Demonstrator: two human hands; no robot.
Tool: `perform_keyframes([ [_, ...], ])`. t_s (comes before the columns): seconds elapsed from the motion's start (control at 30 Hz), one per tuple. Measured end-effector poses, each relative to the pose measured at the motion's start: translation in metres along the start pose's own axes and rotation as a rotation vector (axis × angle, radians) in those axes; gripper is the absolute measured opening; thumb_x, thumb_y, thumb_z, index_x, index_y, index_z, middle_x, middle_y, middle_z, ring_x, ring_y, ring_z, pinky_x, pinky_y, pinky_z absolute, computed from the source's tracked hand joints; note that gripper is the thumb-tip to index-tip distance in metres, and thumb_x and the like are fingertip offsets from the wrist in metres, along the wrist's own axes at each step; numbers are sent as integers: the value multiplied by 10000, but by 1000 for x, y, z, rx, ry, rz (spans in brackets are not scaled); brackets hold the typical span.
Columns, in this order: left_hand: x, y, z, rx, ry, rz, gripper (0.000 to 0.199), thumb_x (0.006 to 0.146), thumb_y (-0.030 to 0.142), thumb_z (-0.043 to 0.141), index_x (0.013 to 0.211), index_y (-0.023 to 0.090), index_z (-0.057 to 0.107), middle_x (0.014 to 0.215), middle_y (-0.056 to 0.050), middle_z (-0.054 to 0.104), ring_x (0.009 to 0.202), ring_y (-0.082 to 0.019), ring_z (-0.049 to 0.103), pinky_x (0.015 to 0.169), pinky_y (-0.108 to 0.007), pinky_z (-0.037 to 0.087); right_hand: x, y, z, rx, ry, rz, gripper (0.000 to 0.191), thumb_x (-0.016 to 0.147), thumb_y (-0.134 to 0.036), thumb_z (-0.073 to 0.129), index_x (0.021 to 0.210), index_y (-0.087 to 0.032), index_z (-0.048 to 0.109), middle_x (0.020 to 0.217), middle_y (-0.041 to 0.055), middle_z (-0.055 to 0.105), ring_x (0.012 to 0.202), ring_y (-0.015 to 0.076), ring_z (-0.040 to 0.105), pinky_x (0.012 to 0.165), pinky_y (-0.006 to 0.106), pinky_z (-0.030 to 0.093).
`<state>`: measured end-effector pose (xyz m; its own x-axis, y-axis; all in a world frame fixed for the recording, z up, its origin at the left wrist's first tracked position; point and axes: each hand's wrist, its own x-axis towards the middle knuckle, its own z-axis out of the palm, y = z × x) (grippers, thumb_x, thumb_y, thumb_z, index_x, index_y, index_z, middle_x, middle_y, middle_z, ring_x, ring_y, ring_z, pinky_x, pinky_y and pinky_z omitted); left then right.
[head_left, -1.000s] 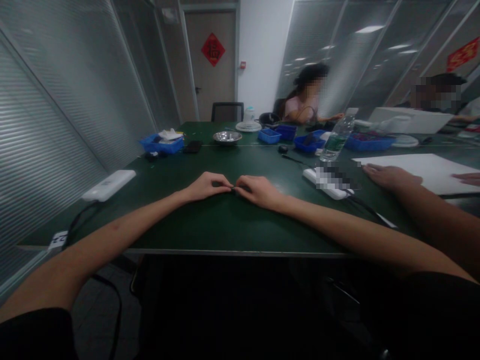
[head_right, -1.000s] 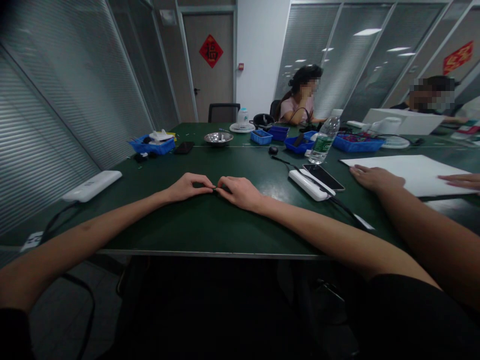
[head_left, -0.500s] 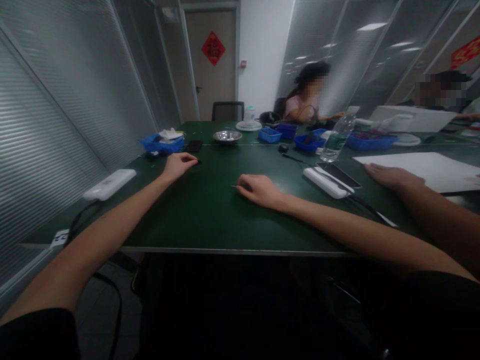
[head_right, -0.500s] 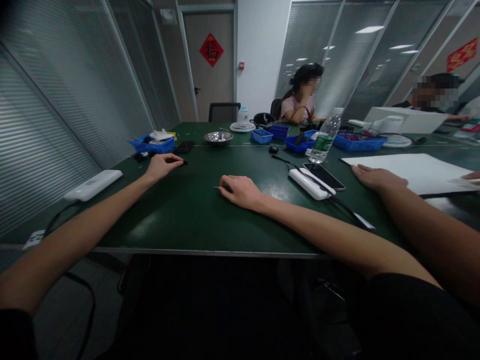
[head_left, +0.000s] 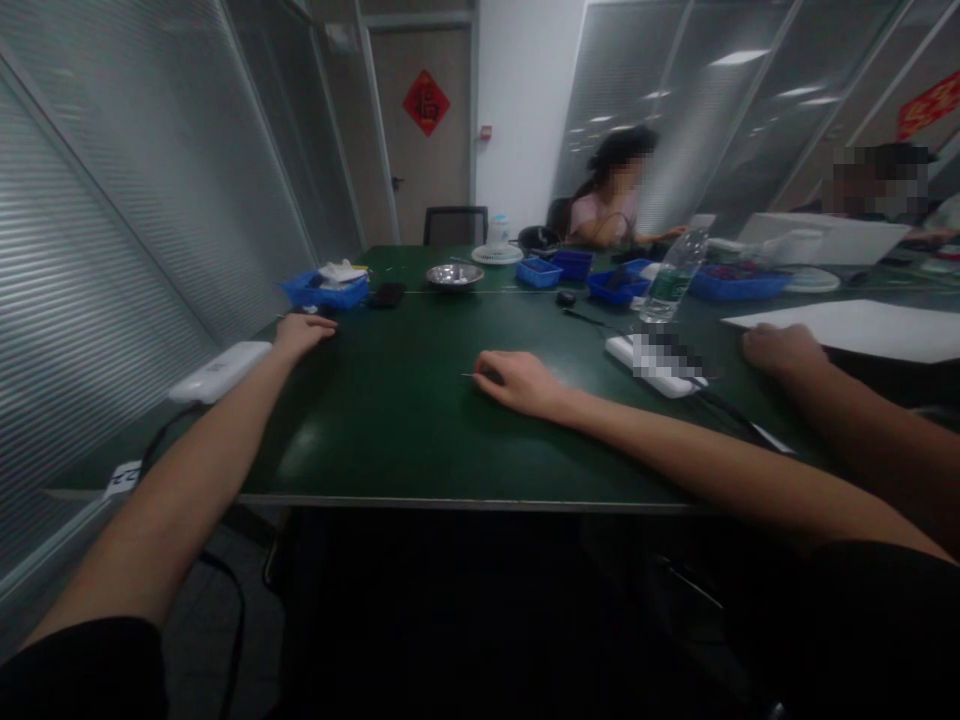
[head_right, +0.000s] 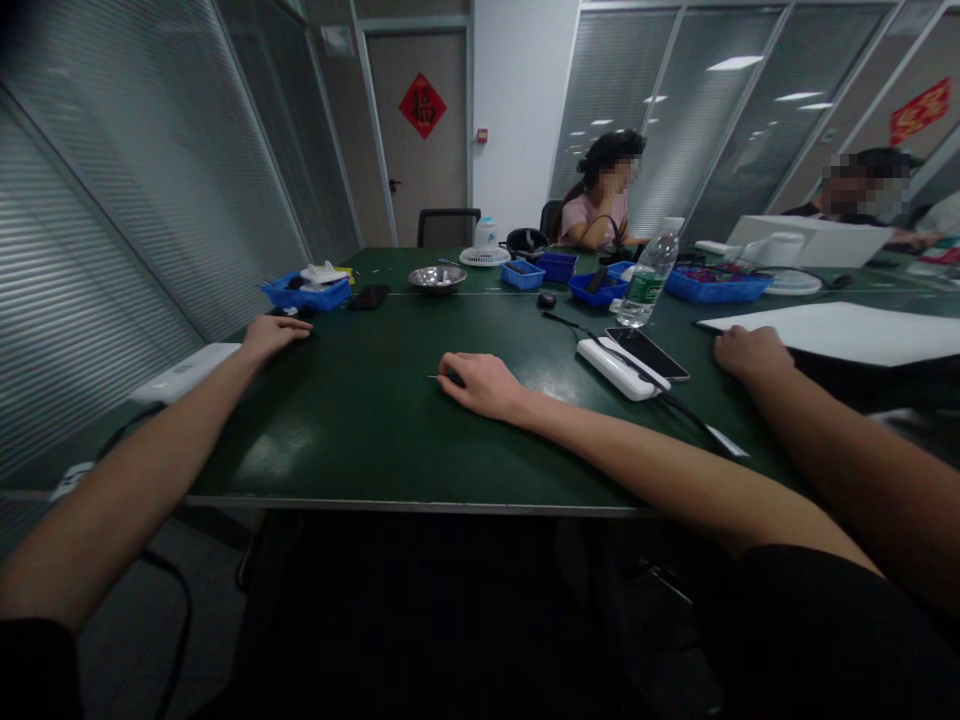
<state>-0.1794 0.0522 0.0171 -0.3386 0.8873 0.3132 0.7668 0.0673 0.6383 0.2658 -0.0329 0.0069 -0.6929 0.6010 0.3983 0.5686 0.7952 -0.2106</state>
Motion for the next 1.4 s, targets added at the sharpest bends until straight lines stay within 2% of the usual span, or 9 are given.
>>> perform_keyframes([
  [0.1, 4, -2, 2, 62, -1, -36, 141, 711, 275, 829, 835, 211, 808, 841, -37, 769, 899, -261, 679, 954, -405, 515, 0, 1, 0, 4, -3, -4, 193, 1027, -349, 547, 1091, -187, 631, 973, 65, 707, 781, 173, 614, 677, 280, 399],
  [0.23, 7, -5, 1, 148, -29, 14, 124, 754, 249, 819, 865, 194, 815, 887, -56, 773, 960, -278, 695, 998, -403, 497, 0, 2, 0, 8, -8, -2, 190, 1025, -351, 550, 1088, -191, 631, 970, 64, 708, 772, 172, 610, 672, 282, 398],
  [0.4, 1, 8, 8, 97, -75, 61, 133, 756, 273, 834, 871, 207, 828, 875, -57, 782, 934, -276, 714, 970, -385, 507, -1, 1, -1, 7, -10, 0, 191, 1027, -352, 547, 1088, -192, 632, 977, 63, 709, 774, 168, 608, 669, 278, 394],
  [0.57, -20, 47, 38, -161, -287, 264, 296, 756, 326, 834, 1033, 221, 833, 1041, -82, 795, 957, -243, 730, 927, -365, 536, 0, 2, 1, 4, 5, -9, 194, 1026, -350, 544, 1095, -192, 633, 985, 64, 707, 785, 172, 614, 682, 280, 400],
  [0.73, -65, 95, 69, -308, -583, 455, 379, 822, 406, 793, 1148, 215, 799, 1140, -95, 772, 1012, -249, 718, 942, -400, 548, 0, 3, 3, 8, 30, -12, 184, 1017, -345, 549, 1094, -198, 631, 994, 67, 705, 798, 183, 613, 704, 291, 407],
  [0.83, -88, 111, 76, -362, -704, 565, 426, 848, 405, 782, 1225, 207, 765, 1114, -92, 769, 1009, -245, 716, 939, -406, 551, 0, 0, 0, 23, 24, -21, 183, 1010, -335, 551, 1104, -197, 628, 1002, 69, 699, 821, 188, 618, 724, 294, 418],
  [0.9, -95, 115, 76, -368, -752, 637, 377, 876, 402, 761, 1202, 214, 776, 1131, -87, 764, 1036, -242, 709, 956, -401, 542, -1, -1, -1, 21, 10, -22, 183, 1001, -328, 560, 1112, -197, 626, 1007, 69, 698, 826, 189, 617, 729, 295, 422],
  [1.07, -97, 113, 70, -363, -782, 779, 278, 915, 383, 729, 1130, 226, 807, 1138, -80, 759, 1075, -236, 693, 989, -384, 516, -1, -1, -2, 10, -6, -32, 181, 997, -316, 563, 1116, -194, 623, 1022, 72, 696, 843, 190, 625, 735, 293, 430],
  [1.4, -108, 116, 77, -441, -763, 747, 266, 889, 389, 766, 1074, 207, 825, 1106, -92, 771, 1046, -243, 703, 970, -386, 521, -1, 2, 0, 34, 4, -80, 189, 1015, -322, 549, 1137, -193, 616, 1051, 82, 695, 867, 199, 637, 748, 300, 447],
])
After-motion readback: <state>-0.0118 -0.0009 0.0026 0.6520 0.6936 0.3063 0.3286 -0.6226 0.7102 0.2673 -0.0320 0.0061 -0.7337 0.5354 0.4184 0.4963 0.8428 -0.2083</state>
